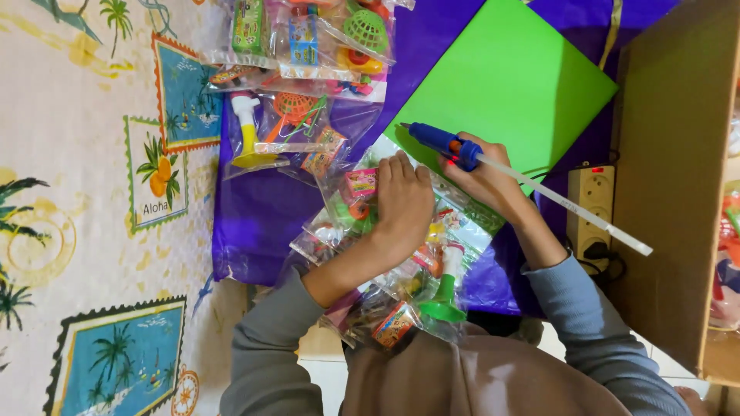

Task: Using a hot glue gun to seal plastic bags containing small toys.

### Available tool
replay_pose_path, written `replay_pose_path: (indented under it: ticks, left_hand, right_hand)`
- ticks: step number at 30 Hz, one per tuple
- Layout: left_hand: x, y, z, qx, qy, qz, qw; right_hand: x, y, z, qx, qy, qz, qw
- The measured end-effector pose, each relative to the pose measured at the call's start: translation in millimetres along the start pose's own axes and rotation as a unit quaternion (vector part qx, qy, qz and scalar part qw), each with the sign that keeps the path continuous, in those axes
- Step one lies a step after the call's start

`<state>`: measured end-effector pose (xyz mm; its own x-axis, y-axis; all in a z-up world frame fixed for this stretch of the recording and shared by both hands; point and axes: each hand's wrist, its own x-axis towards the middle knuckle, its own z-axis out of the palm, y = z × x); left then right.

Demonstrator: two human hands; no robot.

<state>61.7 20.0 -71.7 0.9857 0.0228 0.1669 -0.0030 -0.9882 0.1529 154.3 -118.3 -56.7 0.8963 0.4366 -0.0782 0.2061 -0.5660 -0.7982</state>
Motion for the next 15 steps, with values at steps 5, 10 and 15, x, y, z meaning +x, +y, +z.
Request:
replay_pose_path:
  ticks: [5,10,15]
  left_hand:
    - [0.8,0.7,-12.1,-0.014,-0.017,-0.005,1.000]
    - [0.0,0.7,-14.0,-0.023,-0.023,-0.002,0.999]
    - [1.5,-0.1,-15.2,-0.009,-0.029,0.005,1.000]
  right_hand:
    - [1.7,-6.9,2.3,-0.020,-0.008,-0.015,1.000]
    - [2.0,-17.4,0.0,-0.019,-0.017,-0.024,0.999]
    - [2.8,-15.2,-0.4,-0.013,-0.020,-0.031,0.999]
